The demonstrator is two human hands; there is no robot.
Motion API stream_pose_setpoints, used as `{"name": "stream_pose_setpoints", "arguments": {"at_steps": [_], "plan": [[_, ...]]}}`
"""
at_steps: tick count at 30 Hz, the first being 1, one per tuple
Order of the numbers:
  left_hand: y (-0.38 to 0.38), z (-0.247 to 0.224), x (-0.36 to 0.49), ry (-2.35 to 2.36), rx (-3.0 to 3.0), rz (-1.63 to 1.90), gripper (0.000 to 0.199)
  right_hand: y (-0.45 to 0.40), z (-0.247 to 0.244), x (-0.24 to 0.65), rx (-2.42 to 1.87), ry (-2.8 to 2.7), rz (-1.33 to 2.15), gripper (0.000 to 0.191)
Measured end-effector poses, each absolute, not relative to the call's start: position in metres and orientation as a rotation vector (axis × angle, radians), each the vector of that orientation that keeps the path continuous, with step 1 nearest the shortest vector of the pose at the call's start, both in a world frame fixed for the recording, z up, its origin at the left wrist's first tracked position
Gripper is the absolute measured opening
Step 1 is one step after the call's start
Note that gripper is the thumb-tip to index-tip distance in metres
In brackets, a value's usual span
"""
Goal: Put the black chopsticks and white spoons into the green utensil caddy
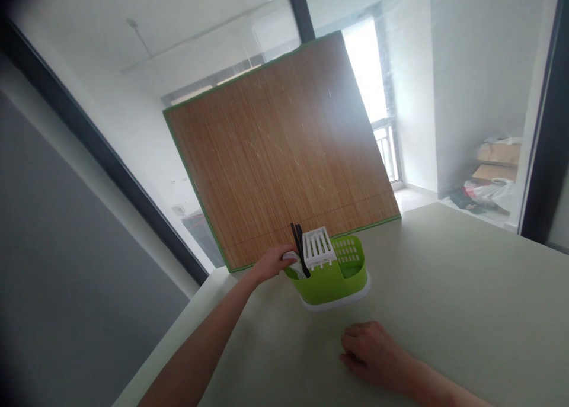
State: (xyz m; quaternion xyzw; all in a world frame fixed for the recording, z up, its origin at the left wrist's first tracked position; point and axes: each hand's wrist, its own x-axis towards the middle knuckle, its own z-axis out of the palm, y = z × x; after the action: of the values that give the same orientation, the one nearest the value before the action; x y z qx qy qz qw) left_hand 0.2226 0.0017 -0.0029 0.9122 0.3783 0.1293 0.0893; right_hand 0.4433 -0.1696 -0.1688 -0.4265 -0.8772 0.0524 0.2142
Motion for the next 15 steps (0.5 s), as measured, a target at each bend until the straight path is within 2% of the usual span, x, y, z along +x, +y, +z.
{"name": "stream_pose_setpoints", "arguments": {"at_steps": [7,15], "plan": [[-0.004,0.008,0.22,1.058,2.743,0.47,0.017,-0.17,-0.17,0.444,-1.186,-2.424,0.15,0.021],[-0.028,0.069,0.207,1.229,2.648,0.668,0.022,-0.17,-0.167,0.444,-1.193,-2.333,0.237,0.011]]}}
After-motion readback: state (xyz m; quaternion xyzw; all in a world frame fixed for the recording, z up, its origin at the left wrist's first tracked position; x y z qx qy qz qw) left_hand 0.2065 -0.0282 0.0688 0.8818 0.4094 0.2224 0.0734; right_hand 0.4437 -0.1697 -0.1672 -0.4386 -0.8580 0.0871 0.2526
